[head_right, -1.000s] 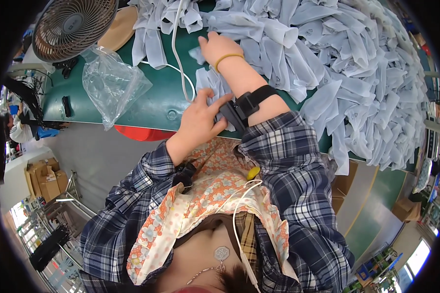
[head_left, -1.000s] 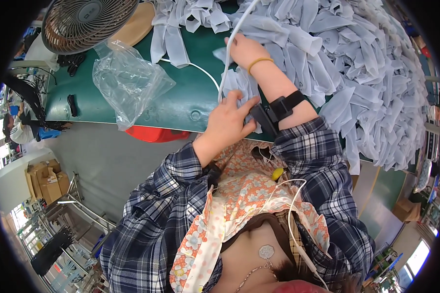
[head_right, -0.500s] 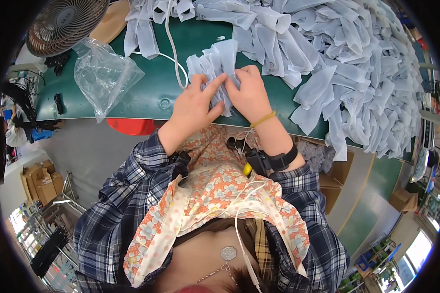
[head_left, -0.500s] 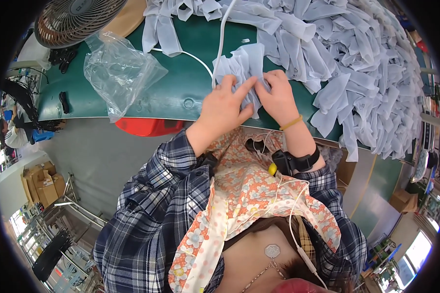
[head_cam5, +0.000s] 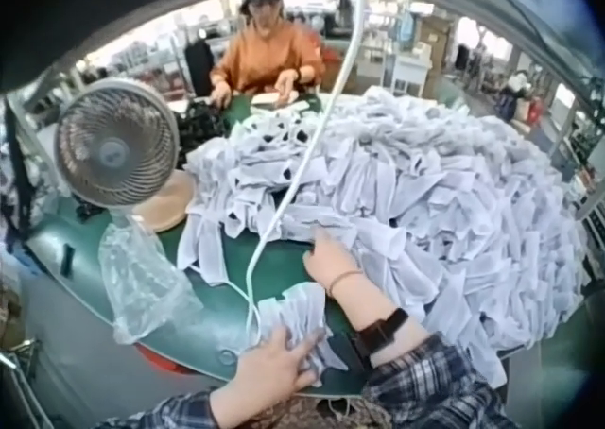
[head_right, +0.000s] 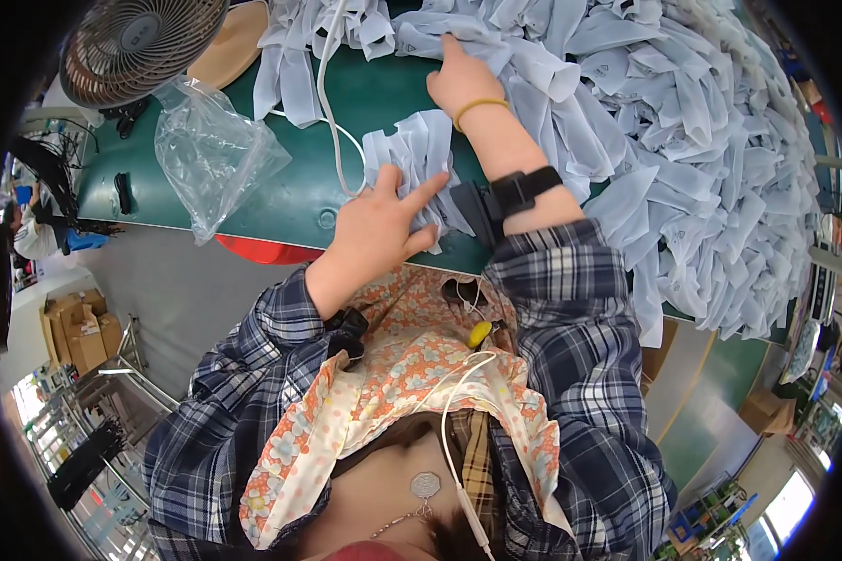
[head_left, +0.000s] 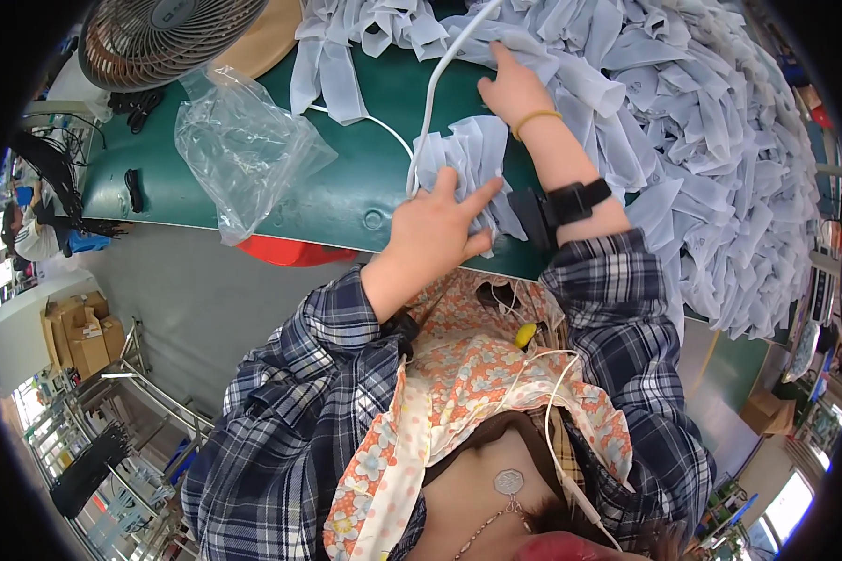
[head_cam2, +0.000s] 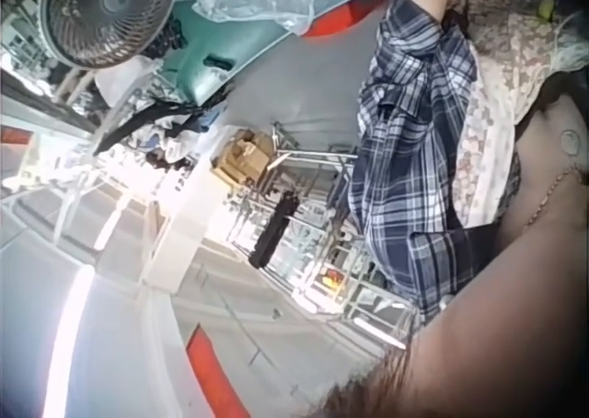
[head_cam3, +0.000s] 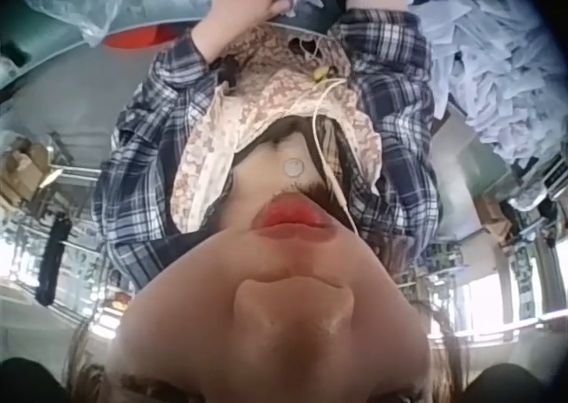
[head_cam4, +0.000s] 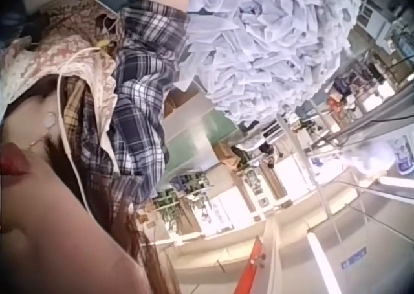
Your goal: The person picks up a plastic bag, opens it, and places it on the table. They then pick up and fold white foam sleeves one at a time, place the stack into the plastic bag, and put the filled bag into a cardboard box.
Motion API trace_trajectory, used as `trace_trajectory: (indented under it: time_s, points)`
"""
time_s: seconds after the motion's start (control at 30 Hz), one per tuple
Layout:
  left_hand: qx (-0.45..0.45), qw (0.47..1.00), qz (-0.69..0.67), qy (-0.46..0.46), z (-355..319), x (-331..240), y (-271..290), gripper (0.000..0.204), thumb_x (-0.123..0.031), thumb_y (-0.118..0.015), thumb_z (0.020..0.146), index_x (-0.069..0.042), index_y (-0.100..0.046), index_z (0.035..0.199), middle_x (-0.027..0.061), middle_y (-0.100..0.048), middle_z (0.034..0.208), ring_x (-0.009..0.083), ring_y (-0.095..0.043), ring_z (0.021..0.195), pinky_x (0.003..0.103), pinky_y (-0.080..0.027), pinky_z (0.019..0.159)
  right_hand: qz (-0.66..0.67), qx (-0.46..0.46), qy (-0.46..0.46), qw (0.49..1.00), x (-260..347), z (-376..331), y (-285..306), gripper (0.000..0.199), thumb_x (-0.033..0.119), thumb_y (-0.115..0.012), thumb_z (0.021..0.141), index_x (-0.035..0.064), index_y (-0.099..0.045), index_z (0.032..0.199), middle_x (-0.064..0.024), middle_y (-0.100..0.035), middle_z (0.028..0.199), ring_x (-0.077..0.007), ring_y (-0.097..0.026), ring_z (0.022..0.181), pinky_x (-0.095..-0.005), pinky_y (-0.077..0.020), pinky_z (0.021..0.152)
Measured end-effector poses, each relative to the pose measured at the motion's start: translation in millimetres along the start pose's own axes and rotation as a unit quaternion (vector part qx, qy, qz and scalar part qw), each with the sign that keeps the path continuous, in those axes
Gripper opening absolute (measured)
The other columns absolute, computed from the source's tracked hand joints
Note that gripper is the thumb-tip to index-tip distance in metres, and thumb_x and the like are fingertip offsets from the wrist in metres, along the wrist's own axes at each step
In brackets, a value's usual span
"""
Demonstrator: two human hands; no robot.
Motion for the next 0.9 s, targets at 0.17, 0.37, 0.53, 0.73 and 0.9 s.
trace_trajectory:
  time_s: [0.17,0.37,0.53,0.73,0.9]
  points:
    - [0.004,1.000,-0.001,0.000,1,-1,0,0.055,-0.038,-0.065,0.069,-0.030,-0.052,0.121,0.0106,-0.045,0.090,0.0277,-0.058,0.057,0.036,-0.049,0.049,0.057,-0.033,0.016,0.998,-6,8,20,0.038,0.020,-0.054,0.078,0.0071,-0.056,0.113,-0.0136,-0.064,0.084,-0.0319,-0.062,0.080,-0.0352,-0.0482,0.072]
    - [-0.008,1.000,0.005,0.002,-3,5,0,0.055,-0.037,-0.065,0.069,-0.030,-0.052,0.121,0.0102,-0.045,0.090,0.0276,-0.057,0.057,0.036,-0.049,0.049,0.303,-0.053,0.021,0.951,-6,-81,86,0.028,0.012,-0.056,0.078,0.0050,-0.060,0.105,-0.0143,-0.060,0.082,-0.0315,-0.059,0.071,-0.0334,-0.0460,0.066]
    - [0.015,1.000,0.019,-0.003,1,4,-1,0.055,-0.037,-0.065,0.070,-0.029,-0.051,0.123,0.0127,-0.047,0.096,0.0300,-0.059,0.063,0.037,-0.050,0.054,0.138,-0.028,0.061,0.988,-12,-125,56,0.039,0.016,-0.062,0.076,0.0032,-0.054,0.112,-0.0174,-0.061,0.091,-0.0316,-0.059,0.076,-0.0355,-0.0464,0.070]
    - [-0.112,0.986,-0.118,0.032,-22,20,14,0.052,-0.034,-0.063,0.077,-0.012,-0.048,0.122,0.0164,-0.048,0.103,0.0305,-0.058,0.081,0.034,-0.049,0.073,0.056,0.086,0.011,0.995,-19,-123,20,0.072,0.029,-0.067,0.073,0.0010,-0.035,0.130,-0.0244,-0.058,0.104,-0.0350,-0.057,0.096,-0.0364,-0.0444,0.085]
    - [-0.089,0.820,-0.520,0.222,-45,68,-24,0.040,-0.025,-0.056,0.086,0.001,-0.046,0.115,0.0148,-0.044,0.111,0.0233,-0.052,0.100,0.032,-0.045,0.086,0.091,0.096,-0.019,0.991,13,-148,28,0.086,0.039,-0.070,0.067,0.0002,-0.032,0.134,-0.0275,-0.050,0.113,-0.0363,-0.051,0.105,-0.0411,-0.0415,0.090]
Point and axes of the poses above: each hand's wrist, its own z-axis towards the middle knuckle, its own y-axis out of the back of the hand, x = y × z, the point moved 9 cm from there along z, towards the middle knuckle
